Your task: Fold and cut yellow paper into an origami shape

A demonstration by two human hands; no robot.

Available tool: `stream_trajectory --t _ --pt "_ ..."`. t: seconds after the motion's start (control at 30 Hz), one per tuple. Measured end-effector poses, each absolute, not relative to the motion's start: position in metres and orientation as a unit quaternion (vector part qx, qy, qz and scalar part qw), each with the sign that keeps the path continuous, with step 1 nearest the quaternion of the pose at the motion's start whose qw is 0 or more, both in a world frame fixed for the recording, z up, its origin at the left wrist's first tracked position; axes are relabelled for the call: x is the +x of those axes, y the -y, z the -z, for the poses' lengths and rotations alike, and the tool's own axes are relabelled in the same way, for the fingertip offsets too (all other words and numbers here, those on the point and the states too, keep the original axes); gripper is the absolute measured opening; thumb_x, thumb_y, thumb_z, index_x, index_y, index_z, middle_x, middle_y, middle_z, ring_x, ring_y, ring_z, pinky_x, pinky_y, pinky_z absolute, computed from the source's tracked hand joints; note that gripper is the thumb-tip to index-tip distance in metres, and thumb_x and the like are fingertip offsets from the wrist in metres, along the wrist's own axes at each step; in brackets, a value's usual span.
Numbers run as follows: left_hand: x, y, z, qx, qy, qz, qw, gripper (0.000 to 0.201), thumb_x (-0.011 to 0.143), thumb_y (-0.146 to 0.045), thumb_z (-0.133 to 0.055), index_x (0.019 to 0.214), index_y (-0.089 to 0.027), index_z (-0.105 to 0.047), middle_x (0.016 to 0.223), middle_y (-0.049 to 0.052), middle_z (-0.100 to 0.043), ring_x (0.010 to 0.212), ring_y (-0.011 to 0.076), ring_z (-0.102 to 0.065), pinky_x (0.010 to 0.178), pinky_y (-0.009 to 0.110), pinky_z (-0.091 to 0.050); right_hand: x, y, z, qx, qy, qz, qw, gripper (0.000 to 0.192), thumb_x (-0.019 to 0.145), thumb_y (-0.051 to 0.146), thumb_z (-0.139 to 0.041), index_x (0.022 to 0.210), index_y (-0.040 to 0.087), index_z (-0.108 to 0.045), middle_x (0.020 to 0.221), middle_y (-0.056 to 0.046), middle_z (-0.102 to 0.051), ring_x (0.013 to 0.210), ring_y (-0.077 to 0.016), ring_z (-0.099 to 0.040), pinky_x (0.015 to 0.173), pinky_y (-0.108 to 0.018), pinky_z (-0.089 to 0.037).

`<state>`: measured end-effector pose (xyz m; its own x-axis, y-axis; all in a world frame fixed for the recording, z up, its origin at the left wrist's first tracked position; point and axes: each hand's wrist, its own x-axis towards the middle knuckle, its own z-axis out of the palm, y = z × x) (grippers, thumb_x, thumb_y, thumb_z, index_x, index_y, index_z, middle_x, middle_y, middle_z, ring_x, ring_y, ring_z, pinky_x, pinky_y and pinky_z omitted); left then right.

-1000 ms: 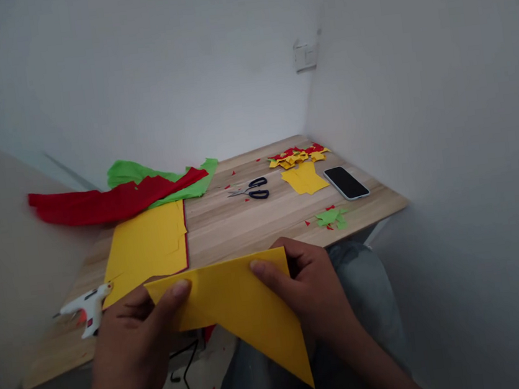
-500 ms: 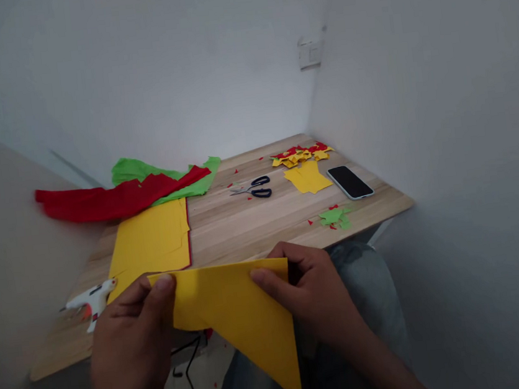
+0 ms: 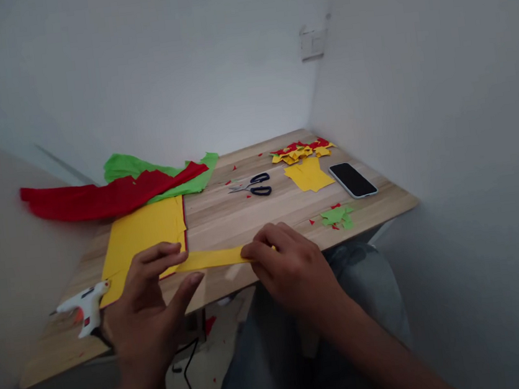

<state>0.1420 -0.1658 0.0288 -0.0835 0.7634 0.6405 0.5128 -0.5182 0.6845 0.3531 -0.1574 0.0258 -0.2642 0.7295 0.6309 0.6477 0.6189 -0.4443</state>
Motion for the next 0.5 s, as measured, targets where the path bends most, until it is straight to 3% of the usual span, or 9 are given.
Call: stream_trajectory --t 0.1,0.2,0.27,0.33,0.5 --pt "0.130 0.140 0.006 0.721 -0.487 -0.489 0.065 0.006 0.085 -0.020 -0.070 0.085 -0.024 -0.074 0.101 0.004 -0.063 0.098 0.0200 -0.062 0.088 0.037 -0.051 0.351 0.134 0.022 -0.420 0.813 0.074 0.396 0.021 0.092 0.009 -0.055 0.098 0.021 -0.072 0.095 -0.009 -0.067 0.093 -0.0233 -0.059 0.084 -0.037 -0.050" --pt "0.117 0.124 0.053 0.776 -0.505 -0.361 0.112 0.018 0.092 -0.019 -0.057 0.087 -0.023 -0.074 0.106 0.008 -0.064 0.102 0.0226 -0.061 0.089 0.041 -0.051 0.354 0.114 0.075 -0.419 0.852 0.021 0.312 0.016 0.090 0.012 -0.061 0.099 0.019 -0.072 0.103 -0.012 -0.067 0.099 -0.0252 -0.059 0.087 -0.040 -0.052" --pt "0.110 0.120 0.080 0.780 -0.510 -0.323 0.164 0.017 0.094 -0.021 -0.055 0.099 -0.023 -0.072 0.111 0.008 -0.065 0.107 0.0232 -0.060 0.093 0.042 -0.050 0.358 0.106 0.098 -0.417 0.864 -0.042 0.279 0.014 0.090 0.024 -0.065 0.101 0.018 -0.072 0.108 -0.014 -0.066 0.104 -0.0269 -0.058 0.091 -0.043 -0.051" --pt "0.107 0.117 0.095 0.758 -0.531 -0.326 0.189 0.023 0.093 -0.024 -0.058 0.114 -0.023 -0.065 0.117 0.008 -0.064 0.111 0.0238 -0.059 0.097 0.043 -0.048 0.360 0.101 0.106 -0.429 0.855 -0.086 0.279 0.020 0.091 0.032 -0.065 0.103 0.018 -0.071 0.113 -0.015 -0.065 0.108 -0.0280 -0.057 0.095 -0.045 -0.050" --pt "0.116 0.101 0.099 0.752 -0.581 -0.268 0.160 0.064 0.079 -0.027 -0.076 0.137 -0.023 -0.049 0.129 0.008 -0.064 0.113 0.0280 -0.056 0.098 0.045 -0.046 0.341 0.086 0.094 -0.511 0.811 -0.091 0.270 0.033 0.094 0.038 -0.059 0.116 0.014 -0.067 0.113 -0.015 -0.064 0.108 -0.0307 -0.054 0.098 -0.047 -0.045"
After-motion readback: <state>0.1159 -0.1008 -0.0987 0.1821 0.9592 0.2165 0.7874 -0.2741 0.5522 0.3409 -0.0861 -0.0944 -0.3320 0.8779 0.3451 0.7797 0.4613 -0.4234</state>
